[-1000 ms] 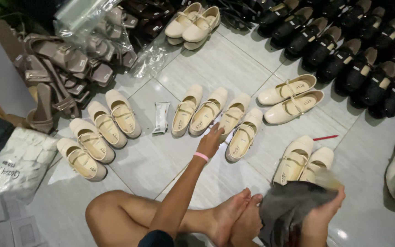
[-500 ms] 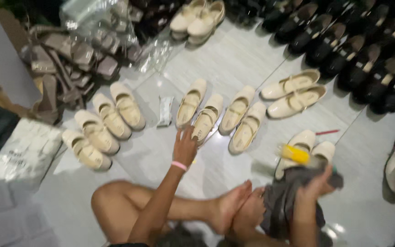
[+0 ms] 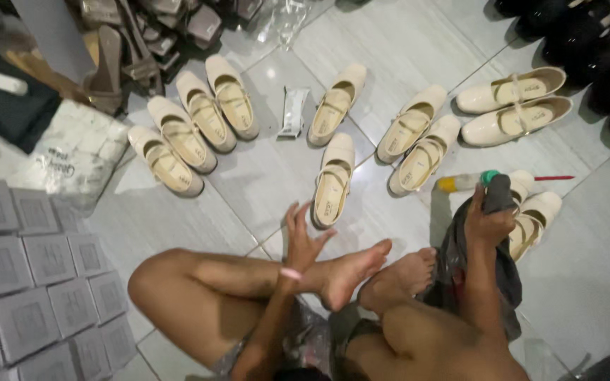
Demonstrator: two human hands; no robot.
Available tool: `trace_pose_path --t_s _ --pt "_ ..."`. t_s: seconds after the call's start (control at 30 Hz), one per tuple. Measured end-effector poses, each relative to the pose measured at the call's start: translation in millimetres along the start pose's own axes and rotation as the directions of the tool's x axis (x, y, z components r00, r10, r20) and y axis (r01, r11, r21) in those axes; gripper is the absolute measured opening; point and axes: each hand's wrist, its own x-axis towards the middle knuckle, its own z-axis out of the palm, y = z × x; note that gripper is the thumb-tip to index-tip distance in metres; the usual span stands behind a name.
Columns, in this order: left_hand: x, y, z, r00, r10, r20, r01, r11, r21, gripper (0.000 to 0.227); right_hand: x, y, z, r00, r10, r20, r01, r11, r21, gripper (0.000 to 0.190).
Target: The person sits on the floor and wipes the exterior of several pairs of cream-colored flat shoes using a dark cloth. They handle the shoes one at a time, wiping the uppers and sides, then place them back on the floor among other shoes.
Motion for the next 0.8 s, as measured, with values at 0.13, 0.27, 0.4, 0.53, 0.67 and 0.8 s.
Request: trace_pose_path --t_s 0.13,0.27,0.4,0.53,0.67,0.8 --pt "60.2 24.9 -16.0 0.954 0.212 0.211 -0.237 0.967 0.097 0.114 -6.6 -13.8 -4.2 0.998 0.023 0.06 -0.022 1.0 -0.016 0.035" --pt "110.1 53.9 -12.3 0.809 0.114 0.576 -0.401 0.825 0.4 0.146 8.1 -26.9 -8.8 0.998 0.026 0.058 -0.023 0.998 -0.052 0.043" --pt "94.9 43.6 -9.7 0.769 -0.016 0.639 -0.42 0.741 0.524 0.13 20.3 -32.1 -20.2 0.994 -0.03 0.105 0.044 0.991 -0.126 0.035" --pt "29.1 9.3 -5.2 0.857 0.166 0.489 -0.462 0.67 0.581 0.072 1.1 -36.6 -53.9 0.979 -0.152 0.136 0.16 0.986 -0.051 0.017" --pt "-1.1 -9.4 7.0 0.932 0.167 0.322 -0.319 0.8 0.509 0.048 -26.9 -78.5 -53.7 0.784 -0.263 0.562 0.263 0.961 0.084 0.05" --pt "-9.6 -15.9 12.8 0.934 0.202 0.293 -0.33 0.804 0.496 0.037 -64.2 -143.4 -15.5 0.478 -0.589 0.651 0.328 0.808 0.49 0.03"
